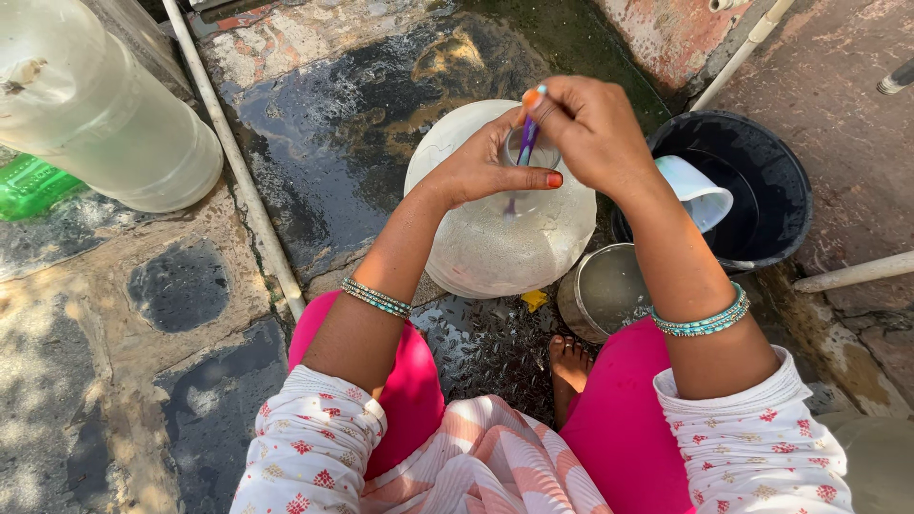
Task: The person pours water from a large plastic bottle into a smaller jar, then uses a toothbrush to scrub the inside of the jar. They rinse the jar with water from a metal pot and continue scrubbing the interior with the toothbrush.
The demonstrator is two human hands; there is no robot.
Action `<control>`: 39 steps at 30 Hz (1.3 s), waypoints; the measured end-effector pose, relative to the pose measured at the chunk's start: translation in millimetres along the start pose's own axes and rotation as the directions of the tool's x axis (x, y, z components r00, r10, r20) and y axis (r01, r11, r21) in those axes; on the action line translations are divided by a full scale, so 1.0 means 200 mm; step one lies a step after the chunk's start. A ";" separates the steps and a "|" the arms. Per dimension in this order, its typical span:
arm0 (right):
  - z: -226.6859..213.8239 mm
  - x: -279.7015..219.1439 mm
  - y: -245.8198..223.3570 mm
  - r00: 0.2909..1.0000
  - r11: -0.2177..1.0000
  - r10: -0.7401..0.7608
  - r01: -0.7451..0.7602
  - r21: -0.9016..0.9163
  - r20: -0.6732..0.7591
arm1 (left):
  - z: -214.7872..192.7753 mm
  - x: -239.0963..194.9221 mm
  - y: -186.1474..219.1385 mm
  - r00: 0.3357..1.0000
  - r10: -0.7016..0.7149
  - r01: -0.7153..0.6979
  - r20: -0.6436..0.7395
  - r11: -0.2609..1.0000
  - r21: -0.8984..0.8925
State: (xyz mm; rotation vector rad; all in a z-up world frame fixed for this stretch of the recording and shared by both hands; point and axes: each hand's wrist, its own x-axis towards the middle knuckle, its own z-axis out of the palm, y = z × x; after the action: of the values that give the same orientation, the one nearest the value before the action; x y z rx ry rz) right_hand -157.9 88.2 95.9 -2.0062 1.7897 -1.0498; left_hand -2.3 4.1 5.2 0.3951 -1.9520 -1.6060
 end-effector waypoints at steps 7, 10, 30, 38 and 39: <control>-0.33 -0.12 -0.13 0.965 0.947 -0.139 0.195 0.256 -0.222 | 0.00 0.00 0.03 0.988 -0.156 0.155 -0.004 0.982 0.109; -0.22 -0.09 -0.05 0.979 0.986 -0.146 0.155 0.054 -0.140 | -0.01 0.01 0.03 0.986 -0.165 0.165 0.022 0.986 0.032; 0.03 0.01 0.07 0.944 0.945 -0.327 0.327 -0.010 -0.044 | -0.01 -0.04 0.02 0.990 -0.137 0.139 0.040 0.989 -0.056; -0.27 -0.10 -0.07 0.930 0.905 -0.294 0.345 0.250 -0.219 | -0.03 -0.04 0.03 0.992 -0.116 0.112 0.057 0.992 0.062; -0.28 -0.10 -0.09 0.926 0.906 -0.308 0.356 0.229 -0.219 | -0.04 -0.04 0.03 0.992 -0.104 0.099 0.073 0.993 0.069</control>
State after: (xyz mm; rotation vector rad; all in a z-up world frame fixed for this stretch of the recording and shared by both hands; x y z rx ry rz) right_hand -180.3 126.4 139.9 -2.1473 1.3112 -1.5260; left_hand 9.7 4.8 10.4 0.4721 -2.0762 -1.6453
